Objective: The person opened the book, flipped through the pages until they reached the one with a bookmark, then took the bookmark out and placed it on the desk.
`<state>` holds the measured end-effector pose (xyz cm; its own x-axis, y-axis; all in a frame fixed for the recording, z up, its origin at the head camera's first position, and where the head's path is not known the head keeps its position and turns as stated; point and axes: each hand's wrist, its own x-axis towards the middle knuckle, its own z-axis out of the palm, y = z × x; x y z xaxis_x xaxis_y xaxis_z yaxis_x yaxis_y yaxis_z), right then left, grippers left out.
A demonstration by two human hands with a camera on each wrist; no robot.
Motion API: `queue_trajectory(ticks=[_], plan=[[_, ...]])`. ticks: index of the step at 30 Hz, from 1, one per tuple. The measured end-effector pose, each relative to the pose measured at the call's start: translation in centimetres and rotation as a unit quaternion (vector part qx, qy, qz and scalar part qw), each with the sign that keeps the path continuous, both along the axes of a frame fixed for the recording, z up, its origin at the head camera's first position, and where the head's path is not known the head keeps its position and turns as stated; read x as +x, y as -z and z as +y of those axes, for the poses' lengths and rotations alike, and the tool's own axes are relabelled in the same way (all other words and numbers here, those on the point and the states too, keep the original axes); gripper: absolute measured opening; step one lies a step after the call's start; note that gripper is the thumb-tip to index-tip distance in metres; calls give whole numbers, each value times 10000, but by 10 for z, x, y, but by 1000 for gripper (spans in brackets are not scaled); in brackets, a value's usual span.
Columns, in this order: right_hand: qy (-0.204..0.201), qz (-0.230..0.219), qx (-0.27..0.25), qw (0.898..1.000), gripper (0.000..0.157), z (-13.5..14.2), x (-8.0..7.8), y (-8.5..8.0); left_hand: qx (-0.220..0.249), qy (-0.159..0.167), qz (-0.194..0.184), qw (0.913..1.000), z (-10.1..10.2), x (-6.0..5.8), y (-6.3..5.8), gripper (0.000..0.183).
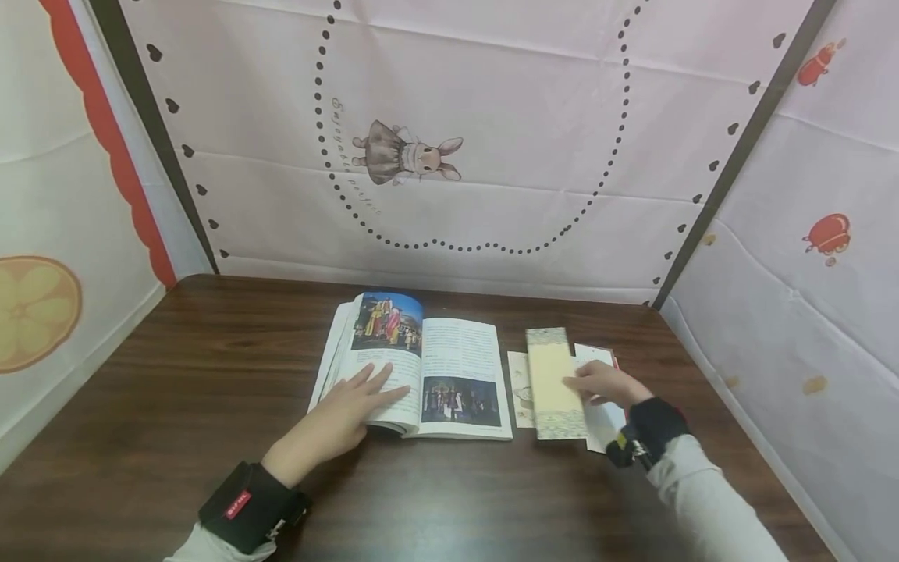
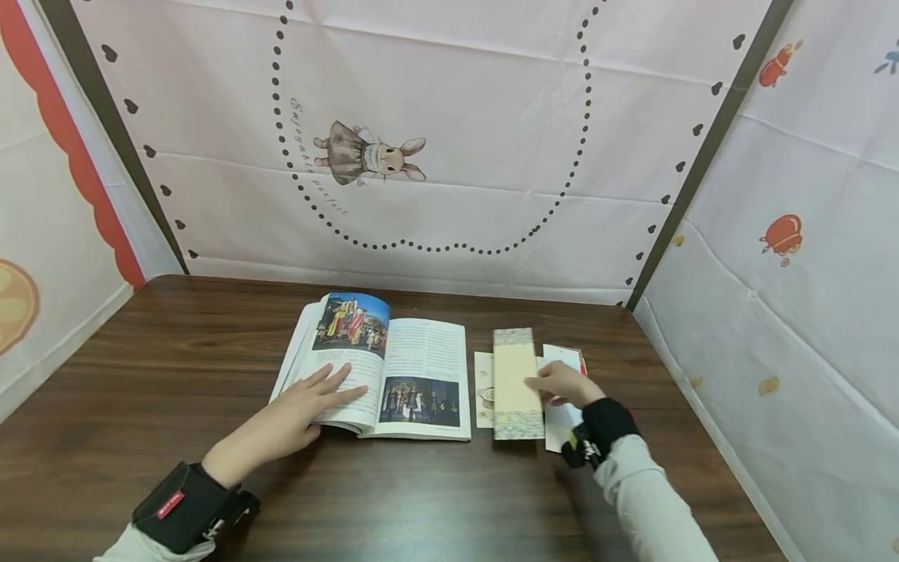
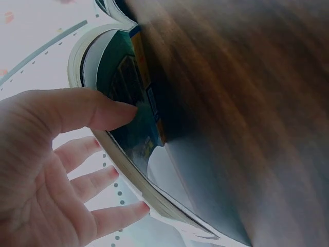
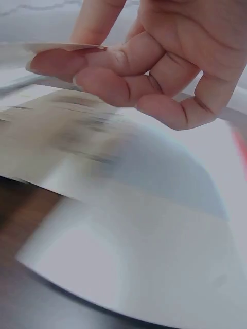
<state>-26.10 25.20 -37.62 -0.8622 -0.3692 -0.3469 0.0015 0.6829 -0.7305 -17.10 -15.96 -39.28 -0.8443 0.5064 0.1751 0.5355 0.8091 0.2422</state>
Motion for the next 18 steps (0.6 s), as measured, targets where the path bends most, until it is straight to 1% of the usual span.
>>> queue_trajectory(ticks=[2,4,6,7,8,9,10,11,13,14,16,18], plan=[[126,28,100,9999,37,24,4,-3,31,-7,14,10000,3,-2,0,78],[301,68,252,9992,41,43,8,-2,69,-39,43,10000,5,-2,-2,78],[532,346,664,9958,44,55,11,4,113,-76,94,9999,7,-2,-2,76],[637,544,990,9916,44,59,12,8,134,-111,85,9998,8,-2,-2,74],[740,743,1321,9857,44,60,13,12,142,-135,89,9998,9,-1,-2,72],[879,920,1696,9773,43,60,14,17,138,-128,117,9998,10,-1,-2,70],[1012,1111,2084,9664,40,58,15,21,141,-146,112,9997,10,-1,-2,69],[1166,1332,2454,9531,37,55,15,25,134,-147,113,9997,10,0,-1,68],[1384,1597,2942,9321,35,50,16,29,110,-149,76,9998,11,0,-1,68],[1450,1704,3083,9246,36,47,15,29,95,-151,60,9998,11,0,-1,68],[1513,1917,3277,9127,47,42,14,27,57,-156,47,9999,11,0,-2,68],[1400,2172,3344,9063,52,36,13,24,26,-166,70,9998,12,-1,-4,68]])
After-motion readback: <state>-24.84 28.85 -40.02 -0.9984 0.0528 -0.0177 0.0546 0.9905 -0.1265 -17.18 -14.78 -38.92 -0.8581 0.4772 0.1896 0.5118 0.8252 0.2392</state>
